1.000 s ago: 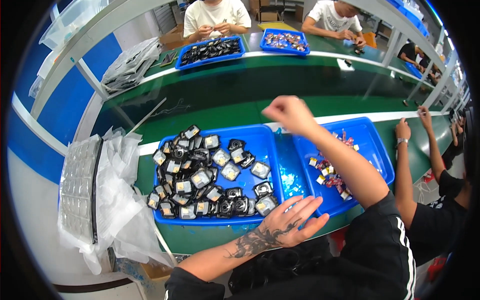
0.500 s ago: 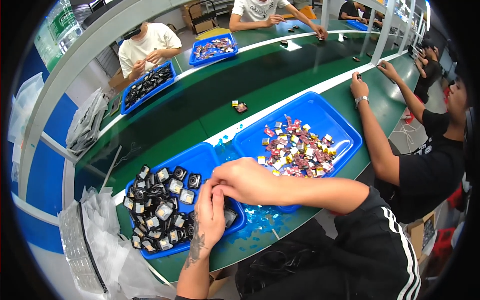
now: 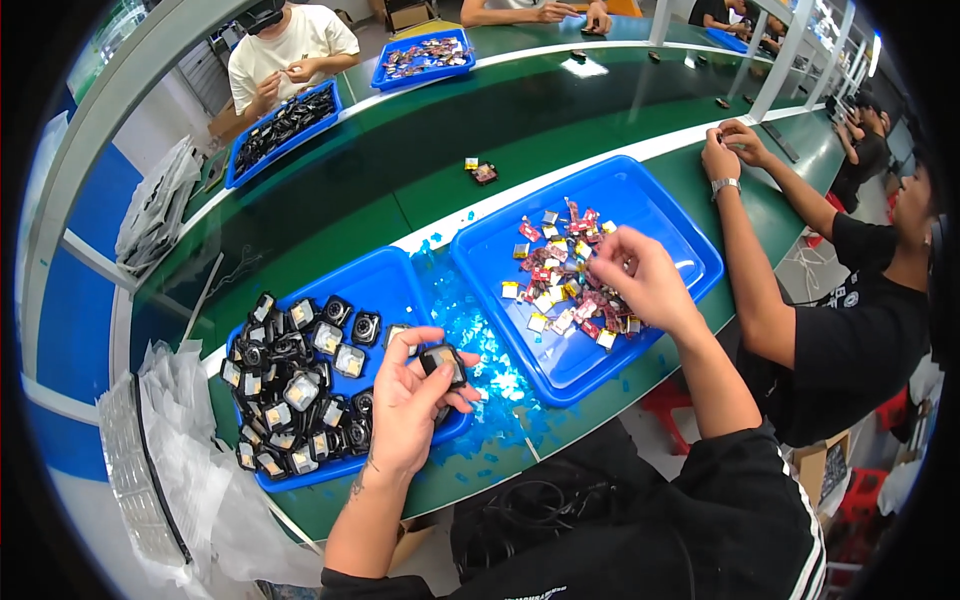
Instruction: Manually assemble small electronic components, specifically smart watch bodies, at a factory workbench.
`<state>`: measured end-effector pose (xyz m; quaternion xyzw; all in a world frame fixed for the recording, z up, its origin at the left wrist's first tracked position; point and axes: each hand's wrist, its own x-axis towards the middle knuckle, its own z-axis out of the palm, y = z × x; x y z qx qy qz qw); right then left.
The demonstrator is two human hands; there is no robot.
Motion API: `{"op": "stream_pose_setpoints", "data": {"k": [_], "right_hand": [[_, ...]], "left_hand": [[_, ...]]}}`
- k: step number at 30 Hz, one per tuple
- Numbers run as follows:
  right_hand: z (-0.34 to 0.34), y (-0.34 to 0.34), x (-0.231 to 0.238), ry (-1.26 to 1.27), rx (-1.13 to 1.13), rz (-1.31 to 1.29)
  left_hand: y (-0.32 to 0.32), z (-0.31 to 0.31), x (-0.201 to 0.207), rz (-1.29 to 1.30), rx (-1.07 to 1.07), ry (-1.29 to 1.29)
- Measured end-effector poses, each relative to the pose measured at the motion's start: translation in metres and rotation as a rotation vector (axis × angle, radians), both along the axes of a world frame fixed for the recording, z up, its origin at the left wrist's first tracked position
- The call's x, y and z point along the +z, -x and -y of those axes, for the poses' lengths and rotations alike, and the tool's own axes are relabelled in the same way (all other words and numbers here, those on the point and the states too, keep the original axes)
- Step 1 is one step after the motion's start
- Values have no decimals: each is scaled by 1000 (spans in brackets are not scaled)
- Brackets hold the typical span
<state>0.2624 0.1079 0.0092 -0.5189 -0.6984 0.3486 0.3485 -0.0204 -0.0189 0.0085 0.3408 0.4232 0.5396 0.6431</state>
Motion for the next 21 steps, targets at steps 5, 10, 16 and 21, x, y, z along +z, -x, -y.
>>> {"op": "stream_pose_setpoints", "data": {"k": [5,10,16,21], "right_hand": [[17,-14,3,-344,48,293],[29,-7,-3,-462,115,422],[41,7,12,-105,-8,53],[29,3,-4,-169,41,-73]], "left_hand": [[-6,2,0,-31,33,-44],[-6,6,-5,-121,63,-136],[-7,7,-9,-426,89,-273],[-8,10,-8,-428,87,-221]]}}
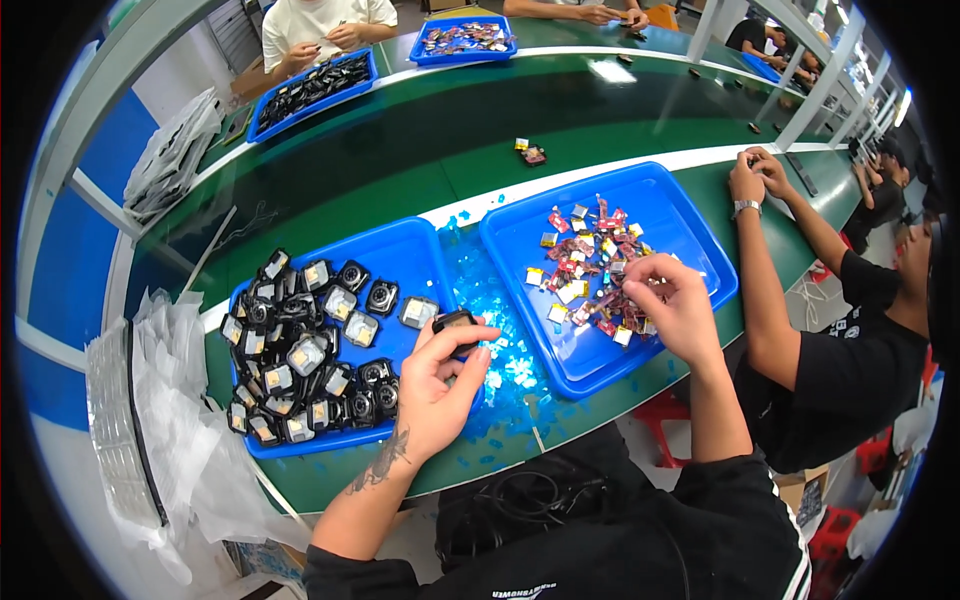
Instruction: Manually assemble small electronic components, specifically smart watch bodies, at a factory workbench.
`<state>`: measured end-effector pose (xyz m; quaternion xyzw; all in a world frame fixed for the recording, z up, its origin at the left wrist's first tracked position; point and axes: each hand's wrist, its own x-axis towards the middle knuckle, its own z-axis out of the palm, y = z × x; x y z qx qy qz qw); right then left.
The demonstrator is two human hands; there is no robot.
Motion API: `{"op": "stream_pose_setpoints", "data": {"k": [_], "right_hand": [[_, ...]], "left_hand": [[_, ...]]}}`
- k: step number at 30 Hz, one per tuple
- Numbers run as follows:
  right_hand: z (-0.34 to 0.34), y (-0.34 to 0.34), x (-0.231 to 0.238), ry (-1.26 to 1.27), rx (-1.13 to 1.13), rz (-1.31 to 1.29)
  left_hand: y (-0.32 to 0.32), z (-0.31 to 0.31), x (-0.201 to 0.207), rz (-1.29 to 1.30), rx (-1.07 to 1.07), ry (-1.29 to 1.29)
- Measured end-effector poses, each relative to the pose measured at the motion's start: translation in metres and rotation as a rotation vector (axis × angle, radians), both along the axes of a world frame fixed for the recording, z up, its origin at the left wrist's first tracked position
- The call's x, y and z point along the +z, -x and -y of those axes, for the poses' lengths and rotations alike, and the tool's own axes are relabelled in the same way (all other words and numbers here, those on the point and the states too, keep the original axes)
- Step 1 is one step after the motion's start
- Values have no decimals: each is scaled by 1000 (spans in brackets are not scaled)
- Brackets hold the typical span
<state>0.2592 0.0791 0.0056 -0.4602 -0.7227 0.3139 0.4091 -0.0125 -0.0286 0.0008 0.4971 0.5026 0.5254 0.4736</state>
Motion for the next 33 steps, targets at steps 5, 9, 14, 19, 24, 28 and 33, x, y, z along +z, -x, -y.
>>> {"op": "stream_pose_setpoints", "data": {"k": [5,9,14,19,24,28,33], "right_hand": [[4,8,19,109,9,-118],[-9,5,9,234,-36,40],[0,5,4,-161,-153,198],[12,1,14,-142,94,371],[4,8,-3,-276,161,516],[4,10,-1,-309,186,448],[17,13,16,88,123,33]], "left_hand": [[-3,0,-1,-113,19,-108],[-6,0,-1,-141,17,-145],[-6,-2,-5,-199,37,-142],[-6,0,-3,-198,52,-136],[-8,-1,-5,-209,43,-145],[-6,2,-4,-226,46,-143],[-5,1,-4,-187,56,-126]]}}
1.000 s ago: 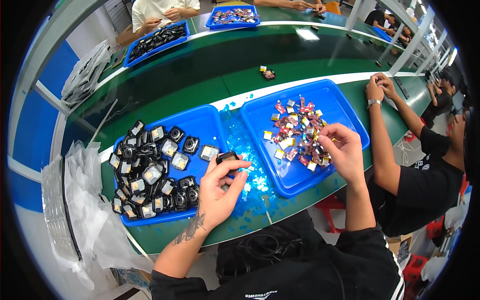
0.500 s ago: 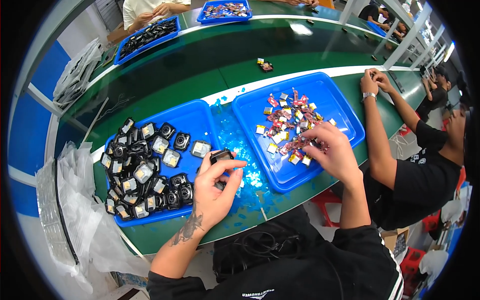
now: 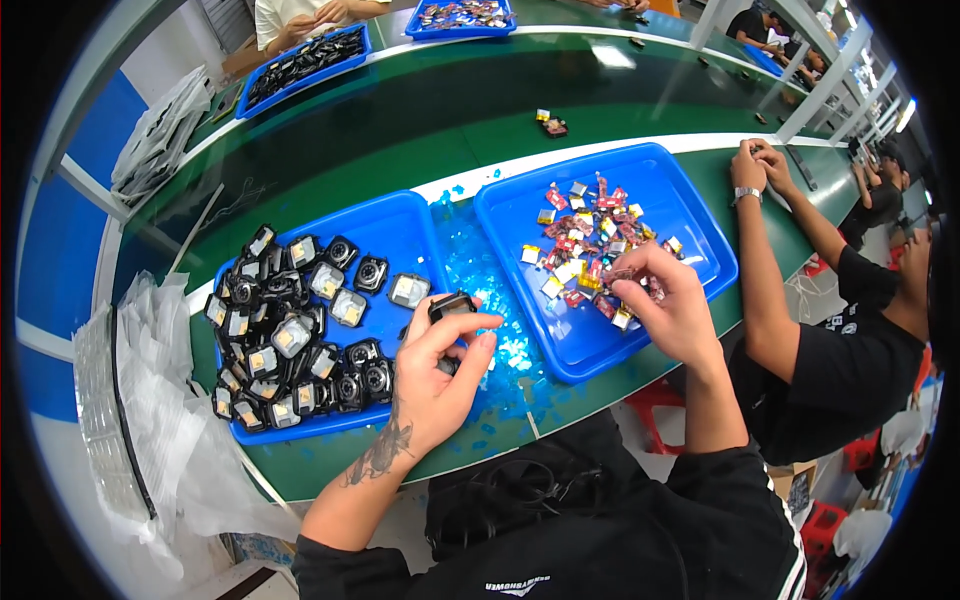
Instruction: Manually assemble small electronic components, specifically smart watch bodies, at a factory workbench.
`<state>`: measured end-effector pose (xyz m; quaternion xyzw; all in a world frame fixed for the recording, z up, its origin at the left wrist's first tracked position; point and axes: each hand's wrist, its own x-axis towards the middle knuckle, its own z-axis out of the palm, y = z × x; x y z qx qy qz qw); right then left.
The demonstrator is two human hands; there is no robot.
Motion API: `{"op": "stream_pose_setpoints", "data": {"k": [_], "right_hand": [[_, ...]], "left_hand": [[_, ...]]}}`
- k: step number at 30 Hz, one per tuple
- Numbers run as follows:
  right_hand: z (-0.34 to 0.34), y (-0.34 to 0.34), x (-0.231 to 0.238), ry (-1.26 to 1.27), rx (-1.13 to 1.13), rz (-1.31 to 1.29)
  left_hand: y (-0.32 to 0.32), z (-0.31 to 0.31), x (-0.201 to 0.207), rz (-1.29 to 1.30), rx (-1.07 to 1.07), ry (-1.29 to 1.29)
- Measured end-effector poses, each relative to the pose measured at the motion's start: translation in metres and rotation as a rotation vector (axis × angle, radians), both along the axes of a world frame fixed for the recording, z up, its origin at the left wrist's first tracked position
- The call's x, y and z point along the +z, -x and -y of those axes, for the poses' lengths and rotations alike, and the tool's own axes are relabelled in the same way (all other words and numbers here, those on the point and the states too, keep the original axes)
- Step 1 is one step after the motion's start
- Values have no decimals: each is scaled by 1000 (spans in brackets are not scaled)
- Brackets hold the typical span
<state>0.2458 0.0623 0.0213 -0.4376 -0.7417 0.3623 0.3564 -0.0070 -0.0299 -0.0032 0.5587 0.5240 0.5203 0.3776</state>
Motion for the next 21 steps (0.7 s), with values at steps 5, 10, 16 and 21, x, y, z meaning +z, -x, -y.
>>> {"op": "stream_pose_setpoints", "data": {"k": [5,10,16,21], "right_hand": [[20,34,19,186,438,36],[17,53,6,615,547,-278],[35,56,4,425,431,-473],[35,57,-5,190,265,-387]], "left_hand": [[-1,-2,2,12,-74,-25],[3,-4,-5,98,-208,57],[6,-2,2,519,-131,214],[-1,0,9,303,-1,166]]}}
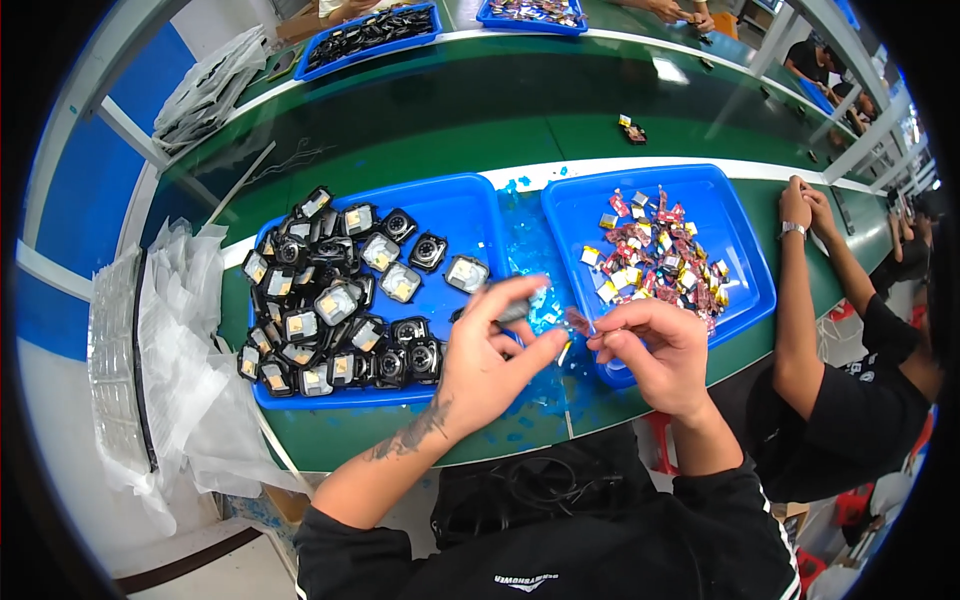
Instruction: Manually assemble small electronic components, specifically smart watch bodies, at a factory workbench.
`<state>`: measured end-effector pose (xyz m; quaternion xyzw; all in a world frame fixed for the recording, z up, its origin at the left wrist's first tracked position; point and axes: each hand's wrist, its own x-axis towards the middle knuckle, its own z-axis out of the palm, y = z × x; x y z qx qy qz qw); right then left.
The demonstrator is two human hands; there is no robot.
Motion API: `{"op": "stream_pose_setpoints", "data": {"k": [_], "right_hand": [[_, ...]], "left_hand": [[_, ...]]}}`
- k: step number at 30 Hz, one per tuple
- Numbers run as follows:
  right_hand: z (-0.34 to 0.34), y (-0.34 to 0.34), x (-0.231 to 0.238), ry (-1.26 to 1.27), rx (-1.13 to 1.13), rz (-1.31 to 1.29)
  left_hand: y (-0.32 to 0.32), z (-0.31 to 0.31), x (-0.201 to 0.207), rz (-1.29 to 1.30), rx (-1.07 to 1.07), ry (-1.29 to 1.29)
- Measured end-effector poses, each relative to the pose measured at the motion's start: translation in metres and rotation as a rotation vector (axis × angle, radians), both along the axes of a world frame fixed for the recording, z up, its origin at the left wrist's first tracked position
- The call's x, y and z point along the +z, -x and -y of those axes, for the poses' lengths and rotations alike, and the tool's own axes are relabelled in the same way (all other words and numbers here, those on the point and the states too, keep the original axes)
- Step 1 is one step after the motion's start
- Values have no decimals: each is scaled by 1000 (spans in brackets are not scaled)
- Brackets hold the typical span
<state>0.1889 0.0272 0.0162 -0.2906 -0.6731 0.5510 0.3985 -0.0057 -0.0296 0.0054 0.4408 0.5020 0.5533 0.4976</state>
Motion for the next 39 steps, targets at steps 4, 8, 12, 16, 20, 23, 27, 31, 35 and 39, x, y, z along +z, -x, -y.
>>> {"op": "stream_pose_setpoints", "data": {"k": [4,8,12,16,20,23,27,31,35,39], "right_hand": [[-2,5,8,10,-69,33],[-9,6,10,-273,84,146],[-3,11,17,-129,81,162],[-10,10,16,-336,115,193],[-2,14,10,-128,37,113],[-2,14,10,13,18,55],[-6,15,10,-50,39,151],[-6,20,13,-476,-23,336],[-2,23,15,-538,-45,233],[-19,30,3,-531,-159,476]], "left_hand": [[8,0,7,-589,118,-381],[5,2,1,-604,-34,-417],[3,1,3,-533,-70,-439],[2,3,1,-419,-90,-368],[2,3,-5,-349,-50,-260],[0,3,-6,-336,-44,-267],[-1,4,-9,-331,-17,-272],[2,3,-10,-307,-47,-169],[4,2,-15,19,-26,-39],[6,-3,-7,66,-43,33]]}}
